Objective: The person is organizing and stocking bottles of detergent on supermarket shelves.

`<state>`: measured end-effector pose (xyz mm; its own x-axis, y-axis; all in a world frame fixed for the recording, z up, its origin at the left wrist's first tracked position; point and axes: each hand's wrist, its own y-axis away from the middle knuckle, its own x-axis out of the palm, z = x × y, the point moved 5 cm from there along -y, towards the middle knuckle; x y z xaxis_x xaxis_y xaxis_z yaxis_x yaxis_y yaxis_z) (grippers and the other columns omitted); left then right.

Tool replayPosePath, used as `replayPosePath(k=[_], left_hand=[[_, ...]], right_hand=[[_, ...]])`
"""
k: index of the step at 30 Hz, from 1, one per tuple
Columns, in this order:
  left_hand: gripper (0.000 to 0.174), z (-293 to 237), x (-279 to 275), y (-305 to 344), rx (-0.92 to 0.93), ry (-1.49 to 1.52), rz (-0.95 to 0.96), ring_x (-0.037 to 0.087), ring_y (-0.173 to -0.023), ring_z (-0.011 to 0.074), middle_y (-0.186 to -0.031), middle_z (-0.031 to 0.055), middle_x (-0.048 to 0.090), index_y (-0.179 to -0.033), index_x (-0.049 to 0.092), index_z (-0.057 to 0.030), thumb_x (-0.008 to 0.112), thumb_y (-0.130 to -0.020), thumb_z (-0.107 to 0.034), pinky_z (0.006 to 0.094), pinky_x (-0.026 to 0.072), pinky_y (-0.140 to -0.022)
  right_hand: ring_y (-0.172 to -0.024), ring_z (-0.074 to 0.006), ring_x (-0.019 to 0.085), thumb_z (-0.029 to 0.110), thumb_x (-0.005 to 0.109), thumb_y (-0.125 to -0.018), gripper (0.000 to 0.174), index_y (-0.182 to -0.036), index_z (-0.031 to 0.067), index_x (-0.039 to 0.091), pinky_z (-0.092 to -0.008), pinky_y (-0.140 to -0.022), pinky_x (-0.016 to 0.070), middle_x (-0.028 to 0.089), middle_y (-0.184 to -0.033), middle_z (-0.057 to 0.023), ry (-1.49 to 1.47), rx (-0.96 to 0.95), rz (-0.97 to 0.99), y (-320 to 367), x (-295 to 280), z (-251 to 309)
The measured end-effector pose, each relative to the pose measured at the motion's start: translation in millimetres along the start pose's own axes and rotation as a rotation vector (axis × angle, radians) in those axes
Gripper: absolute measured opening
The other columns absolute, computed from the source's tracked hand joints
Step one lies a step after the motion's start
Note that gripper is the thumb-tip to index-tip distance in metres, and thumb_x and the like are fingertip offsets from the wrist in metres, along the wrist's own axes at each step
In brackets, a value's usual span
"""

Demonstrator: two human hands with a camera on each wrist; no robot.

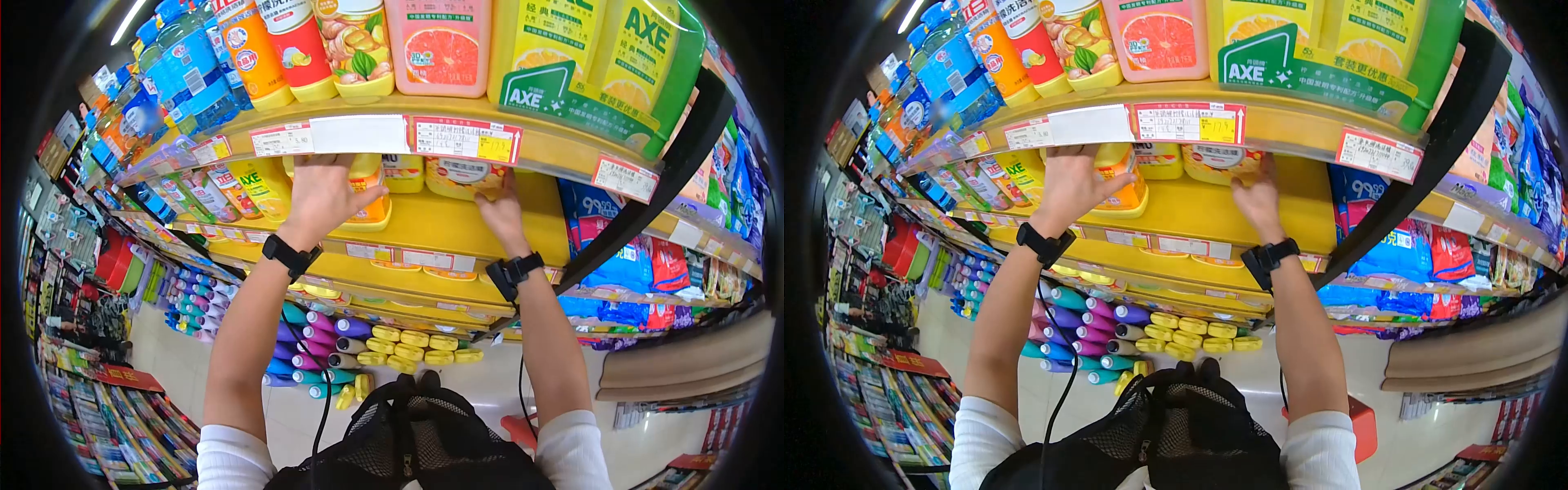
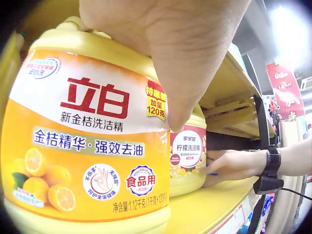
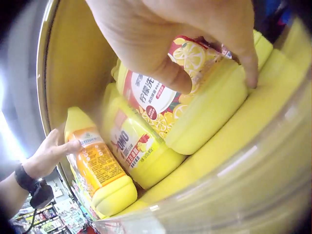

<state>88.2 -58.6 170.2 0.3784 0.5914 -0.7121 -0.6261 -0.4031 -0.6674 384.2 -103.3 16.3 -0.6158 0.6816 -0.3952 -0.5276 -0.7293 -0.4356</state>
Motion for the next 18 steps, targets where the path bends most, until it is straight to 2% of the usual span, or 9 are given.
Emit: replayPosePath(k=[3, 7, 10, 14, 18], left_hand=[[0.074, 0, -2, -1, 0.033, 0.032, -0.005, 0.055, -0.116, 0.0360, -0.121, 0.0172, 0.062, -0.129, 0.059, -0.0059, 0.080, -0.072, -0.049, 0.0505, 0.0363, -0.102], [0.073, 1, -5, 1, 0.054, 0.057, -0.033, 0.056, -0.115, 0.0344, -0.121, 0.0161, 0.063, -0.128, 0.059, -0.0059, 0.078, -0.073, -0.049, 0.0504, 0.0363, -0.102], [0.072, 3, -4, 2, 0.052, 0.068, -0.044, 0.057, -0.115, 0.0321, -0.123, 0.0148, 0.063, -0.128, 0.060, -0.0062, 0.077, -0.072, -0.050, 0.0512, 0.0347, -0.102], [0.073, 0, -6, 1, 0.061, 0.083, -0.080, 0.056, -0.118, 0.0300, -0.125, 0.0143, 0.062, -0.128, 0.060, -0.0052, 0.077, -0.072, -0.049, 0.0518, 0.0328, -0.104], [0.076, 2, -1, 2, 0.066, 0.081, -0.051, 0.054, -0.122, 0.0287, -0.128, 0.0137, 0.061, -0.128, 0.059, -0.0037, 0.078, -0.072, -0.050, 0.0529, 0.0307, -0.106]], right_hand=[[-0.138, -0.0379, 0.039, 0.013, 0.070, -0.077, 0.088, -0.150, -0.0037, 0.023, -0.0362, -0.113, 0.0333, 0.037, -0.148, -0.0293, -0.054, -0.010, 0.020, 5, 12, 26], [-0.137, -0.0371, 0.040, 0.010, 0.068, -0.078, 0.085, -0.149, -0.0029, 0.025, -0.0361, -0.113, 0.0341, 0.038, -0.148, -0.0272, -0.083, -0.009, 0.073, 2, 26, 32], [-0.137, -0.0399, 0.038, 0.013, 0.066, -0.076, 0.089, -0.151, -0.0022, 0.021, -0.0369, -0.114, 0.0336, 0.036, -0.149, -0.0272, -0.018, 0.063, 0.118, 1, 32, 21], [-0.139, -0.0396, 0.037, 0.013, 0.064, -0.075, 0.092, -0.151, -0.0034, 0.015, -0.0369, -0.114, 0.0338, 0.034, -0.151, -0.0281, 0.049, 0.005, 0.093, -4, 39, 19], [-0.134, -0.0422, 0.040, 0.012, 0.062, -0.074, 0.092, -0.153, 0.0022, 0.015, -0.0394, -0.111, 0.0377, 0.037, -0.147, -0.0295, 0.069, 0.038, 0.135, 4, 34, 24]])
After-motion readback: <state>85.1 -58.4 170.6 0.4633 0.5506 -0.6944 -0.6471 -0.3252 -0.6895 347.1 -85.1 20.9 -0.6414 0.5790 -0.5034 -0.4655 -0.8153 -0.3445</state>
